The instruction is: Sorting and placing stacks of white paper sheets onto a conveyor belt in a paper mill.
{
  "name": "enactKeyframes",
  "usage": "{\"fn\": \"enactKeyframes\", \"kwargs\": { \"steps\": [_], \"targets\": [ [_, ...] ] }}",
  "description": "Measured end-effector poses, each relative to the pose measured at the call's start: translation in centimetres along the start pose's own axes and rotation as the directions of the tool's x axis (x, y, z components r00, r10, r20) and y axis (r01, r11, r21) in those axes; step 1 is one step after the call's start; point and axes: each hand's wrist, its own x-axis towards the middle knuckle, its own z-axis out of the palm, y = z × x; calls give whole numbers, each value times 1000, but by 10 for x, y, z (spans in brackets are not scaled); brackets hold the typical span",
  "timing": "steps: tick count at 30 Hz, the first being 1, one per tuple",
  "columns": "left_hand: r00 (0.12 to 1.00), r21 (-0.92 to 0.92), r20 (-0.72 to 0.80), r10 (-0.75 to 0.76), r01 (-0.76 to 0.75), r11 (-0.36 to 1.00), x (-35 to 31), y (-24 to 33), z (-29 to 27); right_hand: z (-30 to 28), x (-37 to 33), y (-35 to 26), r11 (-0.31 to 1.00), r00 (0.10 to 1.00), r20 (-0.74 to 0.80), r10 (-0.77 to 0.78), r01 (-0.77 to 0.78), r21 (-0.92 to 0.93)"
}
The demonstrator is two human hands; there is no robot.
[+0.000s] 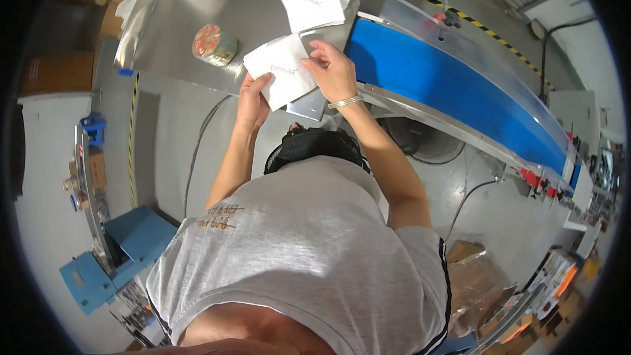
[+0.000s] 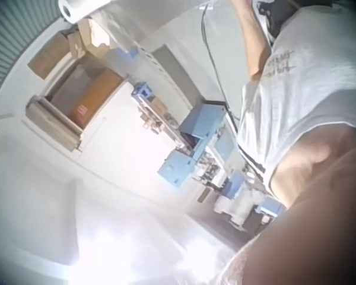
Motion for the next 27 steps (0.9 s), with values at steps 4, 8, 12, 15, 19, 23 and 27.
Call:
{"fn": "enactKeyframes", "kwargs": {
  "steps": [4, 8, 12, 15, 19, 23, 27],
  "targets": [
    [999, -37, -28, 45, -46, 998, -15, -2, -6, 16, 0, 3, 995, 998, 43, -47, 50, -81],
    [991, -49, -78, 105, -109, 993, -25, -4, -13, 28, -6, 0, 982, 987, 54, -154, 159, -103],
    [987, -91, -126, 95, -107, 990, -34, -4, -16, 37, -8, 1, 927, 949, 47, -312, 315, -205],
    [985, -94, -155, 70, -85, 992, -38, -6, -24, 42, -7, 0, 943, 955, 54, -293, 298, -149],
    [981, -148, -188, 40, -69, 987, -39, -6, -28, 43, -5, -1, 955, 959, 76, -271, 278, -104],
    [971, -222, -237, -17, -37, 974, -37, -9, -35, 35, 4, -1, 952, 971, 145, -189, 218, -216],
    [975, -245, -209, -75, 22, 969, -35, -3, -33, 30, 14, 10, 968, 962, 223, -160, 197, -157]
  ]
}}
